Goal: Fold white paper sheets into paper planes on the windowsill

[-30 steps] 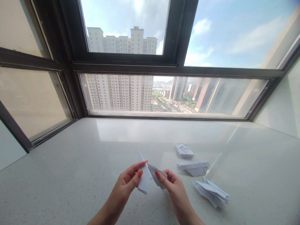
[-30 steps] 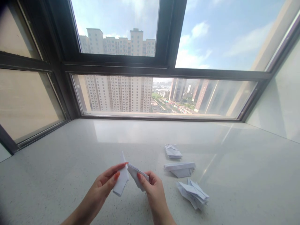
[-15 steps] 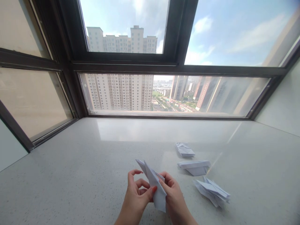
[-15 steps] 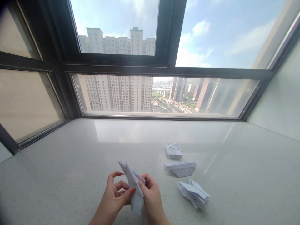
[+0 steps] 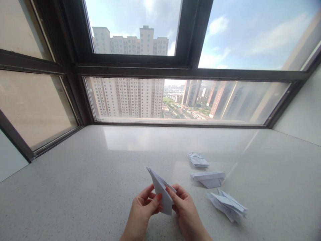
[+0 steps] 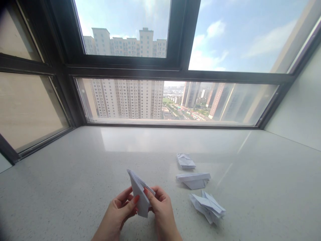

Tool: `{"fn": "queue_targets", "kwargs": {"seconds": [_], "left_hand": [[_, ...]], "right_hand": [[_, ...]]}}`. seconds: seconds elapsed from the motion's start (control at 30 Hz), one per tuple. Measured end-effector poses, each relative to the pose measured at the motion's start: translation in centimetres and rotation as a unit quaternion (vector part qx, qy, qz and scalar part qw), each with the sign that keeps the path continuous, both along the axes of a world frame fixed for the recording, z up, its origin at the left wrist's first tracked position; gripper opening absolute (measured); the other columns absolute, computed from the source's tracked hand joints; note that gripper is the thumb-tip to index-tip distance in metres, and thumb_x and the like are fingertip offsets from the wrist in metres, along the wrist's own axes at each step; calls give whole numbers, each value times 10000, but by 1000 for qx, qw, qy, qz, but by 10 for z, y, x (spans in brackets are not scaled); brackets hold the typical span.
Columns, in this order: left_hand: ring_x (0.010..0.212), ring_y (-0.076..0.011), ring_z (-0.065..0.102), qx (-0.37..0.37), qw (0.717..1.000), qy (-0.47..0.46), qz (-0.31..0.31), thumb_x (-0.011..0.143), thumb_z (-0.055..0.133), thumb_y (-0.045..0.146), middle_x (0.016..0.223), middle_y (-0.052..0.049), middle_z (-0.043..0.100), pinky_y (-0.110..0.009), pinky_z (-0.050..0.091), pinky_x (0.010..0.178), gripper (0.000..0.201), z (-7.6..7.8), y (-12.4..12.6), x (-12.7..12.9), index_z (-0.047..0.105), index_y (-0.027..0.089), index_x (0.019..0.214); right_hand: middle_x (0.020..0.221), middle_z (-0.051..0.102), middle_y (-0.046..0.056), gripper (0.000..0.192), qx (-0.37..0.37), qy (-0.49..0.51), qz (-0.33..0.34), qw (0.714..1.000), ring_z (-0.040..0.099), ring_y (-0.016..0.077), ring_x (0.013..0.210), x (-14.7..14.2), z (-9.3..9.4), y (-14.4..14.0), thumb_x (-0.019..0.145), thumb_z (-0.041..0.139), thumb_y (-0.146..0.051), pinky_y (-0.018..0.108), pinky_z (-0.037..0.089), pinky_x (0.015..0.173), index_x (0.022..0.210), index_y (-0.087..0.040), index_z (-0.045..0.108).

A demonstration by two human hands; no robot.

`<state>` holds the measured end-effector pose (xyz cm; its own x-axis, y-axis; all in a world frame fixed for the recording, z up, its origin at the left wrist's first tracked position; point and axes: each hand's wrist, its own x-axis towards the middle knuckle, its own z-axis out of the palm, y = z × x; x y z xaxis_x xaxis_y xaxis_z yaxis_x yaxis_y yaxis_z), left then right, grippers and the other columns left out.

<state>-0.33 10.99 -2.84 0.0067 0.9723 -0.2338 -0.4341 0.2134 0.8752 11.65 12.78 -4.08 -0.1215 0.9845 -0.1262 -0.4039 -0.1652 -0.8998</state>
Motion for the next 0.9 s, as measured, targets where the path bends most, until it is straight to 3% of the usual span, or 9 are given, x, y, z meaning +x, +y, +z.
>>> {"fn": "queue_targets", "kwargs": {"seconds": [0.17, 0.33, 0.5, 0.73, 0.9], "left_hand": [[558, -106, 564, -35, 996, -75, 35, 483, 784, 310, 593, 50, 539, -243, 450, 618, 503, 5, -4, 7, 618, 210, 947], [563, -126, 592, -35, 998, -42, 7, 503, 775, 314, 604, 33, 545, -262, 475, 614, 490, 8, -2, 4, 612, 172, 943], [537, -136, 593, -19, 999, 16, -25, 501, 774, 313, 607, 28, 549, -278, 476, 583, 526, 15, -1, -1, 616, 185, 986], [566, -124, 591, -47, 997, -52, -24, 482, 786, 303, 640, -10, 601, -265, 471, 633, 398, 7, -1, 2, 660, 143, 824], [520, -107, 575, -41, 997, -46, -36, 475, 791, 285, 595, 15, 575, -257, 466, 605, 382, 10, 0, 0, 659, 147, 806]], "right_hand": [[461, 562, -37, 290, -20, 20, -19, 999, 456, 77, 409, -1, 4, -1, 560, 722, -402, 191, 345, 436, 583, -154, 574], [432, 566, -33, 240, 6, -11, -8, 1000, 466, 86, 400, 1, 3, 1, 511, 752, -319, 191, 349, 419, 561, -150, 590], [411, 567, -29, 246, 5, -52, 14, 999, 465, 91, 372, 1, 7, 2, 521, 730, -357, 201, 352, 409, 548, -152, 597], [412, 557, -37, 235, -1, -52, 1, 999, 458, 82, 371, 2, 6, 3, 497, 741, -332, 192, 347, 403, 518, -151, 592], [420, 572, -30, 211, 3, -51, 9, 999, 465, 82, 379, 2, 6, 3, 506, 738, -305, 188, 351, 408, 539, -146, 603]]}}
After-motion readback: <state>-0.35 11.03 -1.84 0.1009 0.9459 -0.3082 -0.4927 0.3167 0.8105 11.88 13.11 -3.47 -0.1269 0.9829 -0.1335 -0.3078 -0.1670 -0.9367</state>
